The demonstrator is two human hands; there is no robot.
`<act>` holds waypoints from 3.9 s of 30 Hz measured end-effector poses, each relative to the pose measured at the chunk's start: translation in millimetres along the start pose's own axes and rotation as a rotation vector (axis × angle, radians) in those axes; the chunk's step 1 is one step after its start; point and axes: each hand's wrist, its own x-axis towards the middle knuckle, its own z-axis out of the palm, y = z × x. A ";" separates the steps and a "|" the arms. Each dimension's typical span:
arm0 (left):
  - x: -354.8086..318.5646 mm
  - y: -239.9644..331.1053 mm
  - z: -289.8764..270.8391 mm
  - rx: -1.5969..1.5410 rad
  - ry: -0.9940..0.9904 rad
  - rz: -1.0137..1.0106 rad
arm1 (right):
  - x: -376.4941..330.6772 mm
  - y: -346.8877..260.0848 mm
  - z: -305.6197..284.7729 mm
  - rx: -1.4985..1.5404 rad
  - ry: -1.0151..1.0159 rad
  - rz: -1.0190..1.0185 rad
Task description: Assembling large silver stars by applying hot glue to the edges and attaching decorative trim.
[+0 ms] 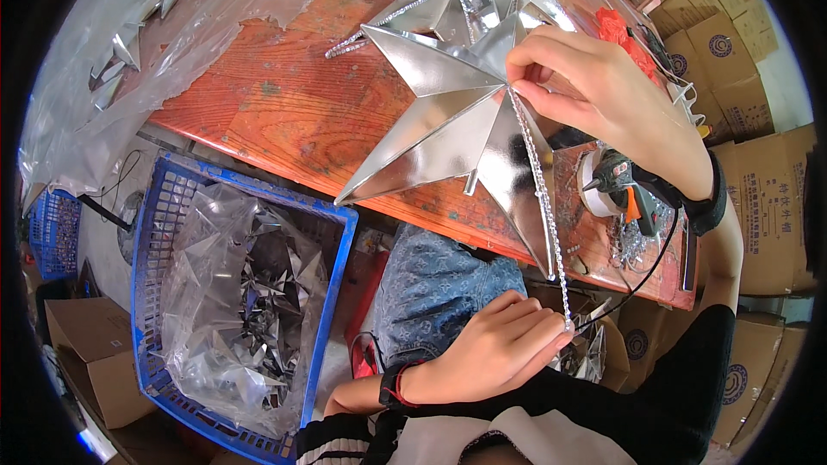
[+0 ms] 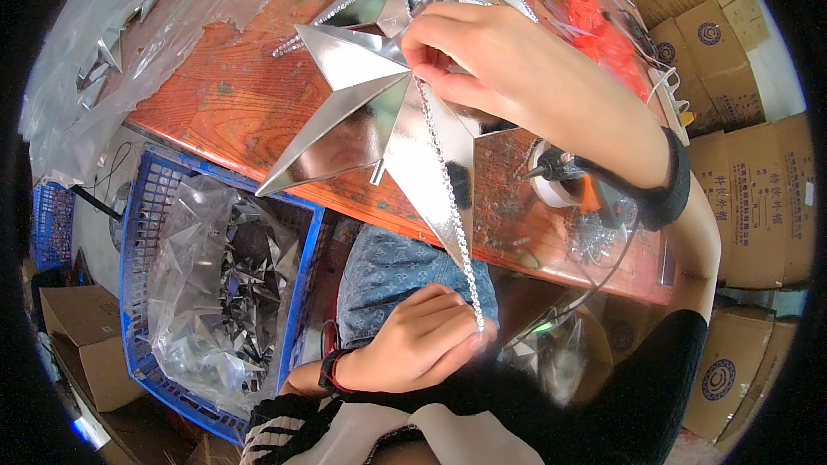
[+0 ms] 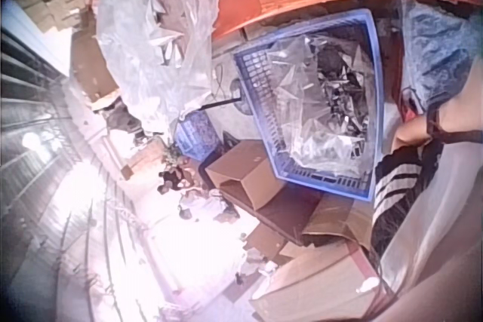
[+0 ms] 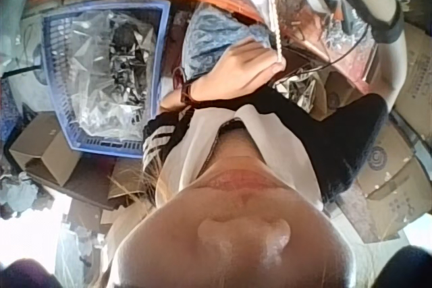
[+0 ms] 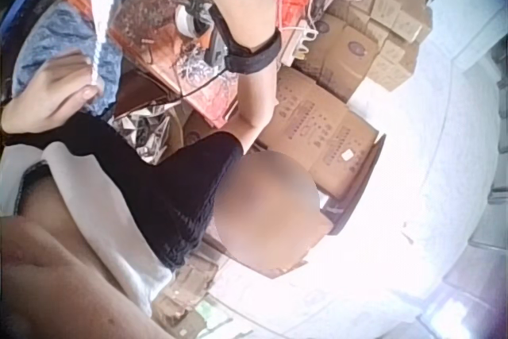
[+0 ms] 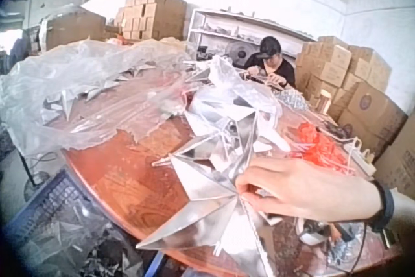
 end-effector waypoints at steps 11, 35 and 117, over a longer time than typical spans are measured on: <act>0.2 -3.1 1.8 0.006 0.000 0.002 | -10.8 -4.4 6.5 -0.047 0.126 -0.002; -4.3 -3.0 5.2 -0.039 -0.069 -0.006 | -19.0 -5.6 8.9 -0.149 0.130 -0.093; 36.2 -27.7 -64.2 -0.054 0.540 -0.440 | -242.4 42.9 47.5 0.079 0.414 0.770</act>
